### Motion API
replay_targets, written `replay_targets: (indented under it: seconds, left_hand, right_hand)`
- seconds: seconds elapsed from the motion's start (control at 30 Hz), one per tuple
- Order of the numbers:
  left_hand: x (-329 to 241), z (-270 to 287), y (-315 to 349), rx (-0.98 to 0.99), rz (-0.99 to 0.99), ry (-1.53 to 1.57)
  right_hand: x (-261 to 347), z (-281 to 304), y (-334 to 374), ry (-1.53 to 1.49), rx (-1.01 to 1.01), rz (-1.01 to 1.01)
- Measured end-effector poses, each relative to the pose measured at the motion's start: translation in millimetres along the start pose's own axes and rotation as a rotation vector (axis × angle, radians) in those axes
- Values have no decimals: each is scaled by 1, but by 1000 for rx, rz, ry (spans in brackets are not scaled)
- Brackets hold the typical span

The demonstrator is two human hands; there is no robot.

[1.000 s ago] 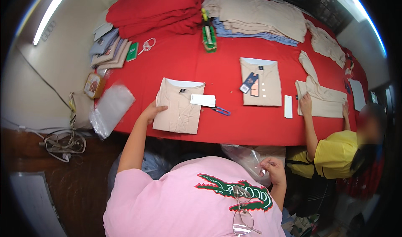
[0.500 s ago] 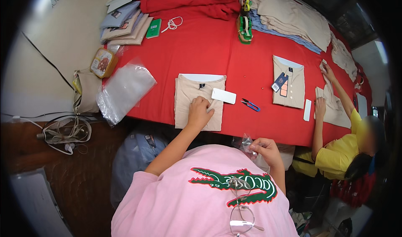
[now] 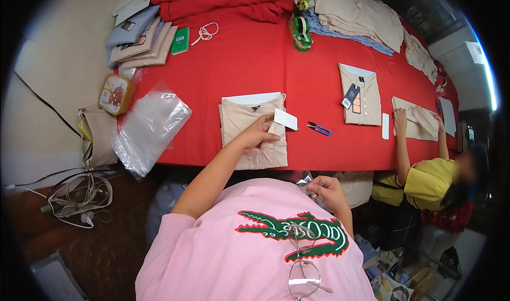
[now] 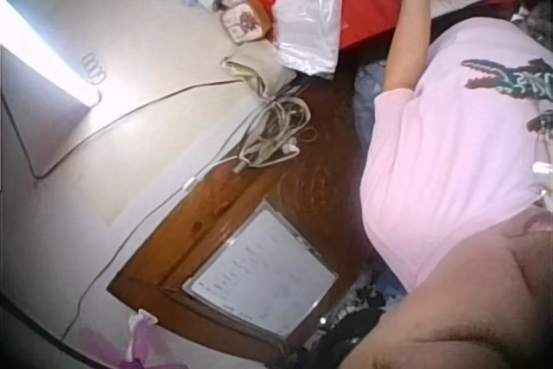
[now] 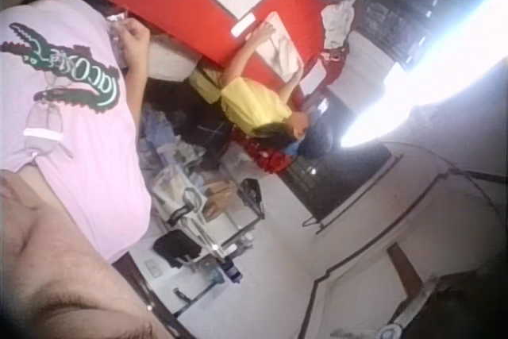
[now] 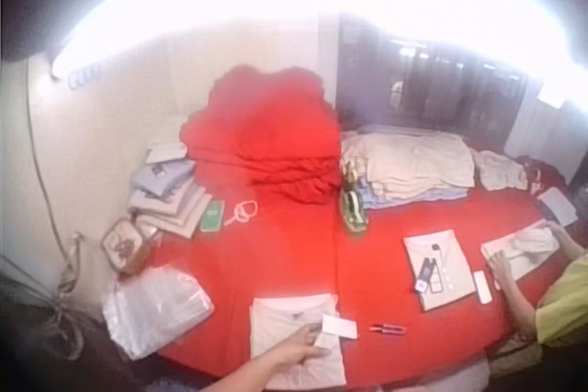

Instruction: The person places folded shirts into clear plastic bags, smooths the bags to remove air, and seals them. The person handles both blue and tan shirts, repeating the process for each garment.

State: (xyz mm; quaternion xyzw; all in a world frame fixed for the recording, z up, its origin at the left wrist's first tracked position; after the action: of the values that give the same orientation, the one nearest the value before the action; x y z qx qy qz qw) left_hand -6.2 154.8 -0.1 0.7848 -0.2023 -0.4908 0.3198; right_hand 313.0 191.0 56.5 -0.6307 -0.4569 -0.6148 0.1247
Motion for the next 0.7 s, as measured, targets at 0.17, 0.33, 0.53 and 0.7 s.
replay_targets:
  seconds: [0.17,0.33,0.53,0.7]
  left_hand:
    - [-15,30,16,-797,-554,-833]
    - [-32,-1,19,-667,-851,-1045]
    - [-40,-42,-56,-556,-941,-1410]
    - [-71,-38,-47,-464,-909,-1187]
  right_hand:
    - [12,-17,-12,42,2,5]
    - [13,-17,-8,56,-42,3]
    - [15,-21,-6,126,-26,31]
    - [31,-35,6,221,-13,90]
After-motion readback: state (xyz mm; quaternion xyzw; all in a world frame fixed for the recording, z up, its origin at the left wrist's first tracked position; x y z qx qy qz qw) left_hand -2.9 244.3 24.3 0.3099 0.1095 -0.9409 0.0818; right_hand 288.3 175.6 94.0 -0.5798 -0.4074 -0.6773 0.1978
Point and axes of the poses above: each hand's wrist, its own y-axis away from the middle knuckle, its own z-axis out of the back of the hand, x = y × z, the point moved 4 cm from there along -y, towards the middle knuckle, and after that the axes turned 11 degrees about z, right-handed, at the moved point
